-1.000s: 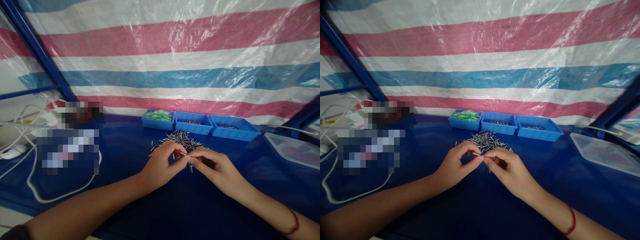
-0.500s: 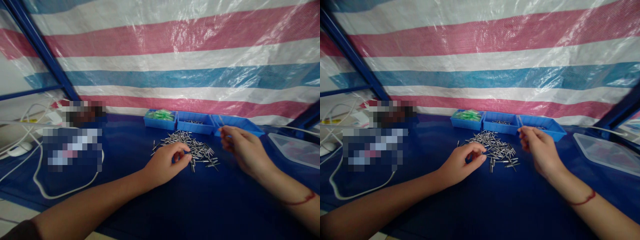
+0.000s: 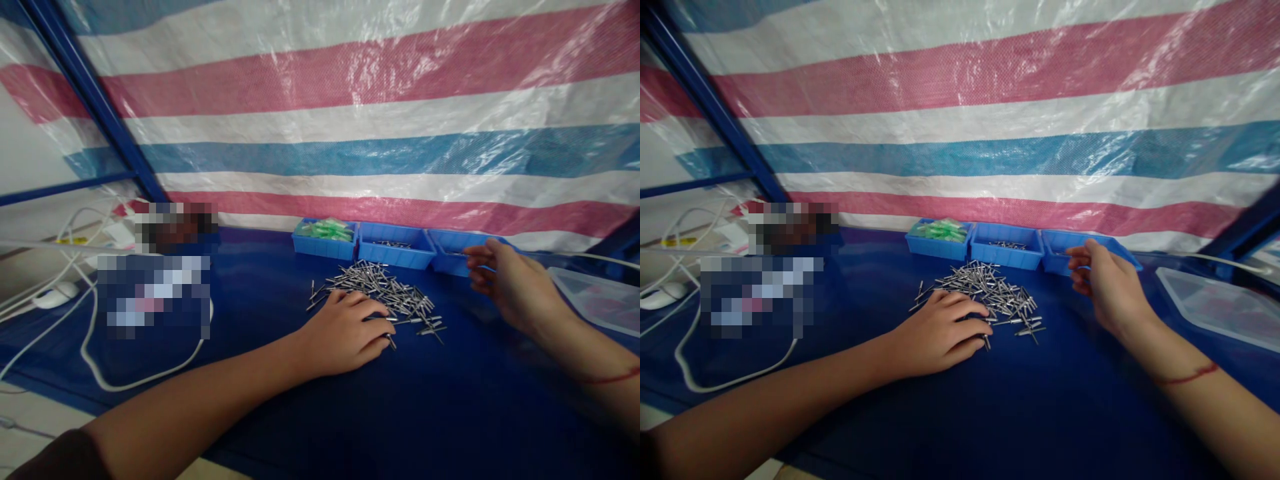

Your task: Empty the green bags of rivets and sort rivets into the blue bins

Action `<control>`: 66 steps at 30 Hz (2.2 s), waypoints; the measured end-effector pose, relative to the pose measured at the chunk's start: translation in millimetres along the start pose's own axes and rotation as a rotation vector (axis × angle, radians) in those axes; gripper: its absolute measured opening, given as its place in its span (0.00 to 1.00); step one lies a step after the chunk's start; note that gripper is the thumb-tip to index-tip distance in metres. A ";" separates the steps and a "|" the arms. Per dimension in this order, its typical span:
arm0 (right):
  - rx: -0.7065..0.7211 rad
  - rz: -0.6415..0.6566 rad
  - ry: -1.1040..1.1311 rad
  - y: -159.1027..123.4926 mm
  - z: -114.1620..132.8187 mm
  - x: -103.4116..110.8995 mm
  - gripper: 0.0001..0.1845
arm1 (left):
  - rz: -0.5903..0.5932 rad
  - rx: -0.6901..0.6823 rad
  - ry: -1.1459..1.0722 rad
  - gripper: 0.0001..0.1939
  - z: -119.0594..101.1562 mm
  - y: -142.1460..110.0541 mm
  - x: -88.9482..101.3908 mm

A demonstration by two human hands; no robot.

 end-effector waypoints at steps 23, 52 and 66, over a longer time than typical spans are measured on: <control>0.427 0.674 -0.553 -95.7 6.2 -108.5 0.12 | -0.114 0.137 -0.181 0.07 14.2 0.1 14.2; 0.560 0.681 -0.555 -119.6 10.2 -117.8 0.09 | -0.366 0.239 -0.659 0.06 29.6 -7.2 30.2; 0.583 0.732 -0.557 -127.3 11.5 -122.8 0.10 | -0.354 0.223 -0.630 0.05 24.2 -5.3 33.2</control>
Point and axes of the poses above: each hand's wrist, its own y-axis towards the middle knuckle, its own x-axis out of the back of the hand, z = x × y, the point moved 10 cm from there along y, towards the middle knuckle, and after that the axes turned 3 degrees about z, right-handed, at the moved point
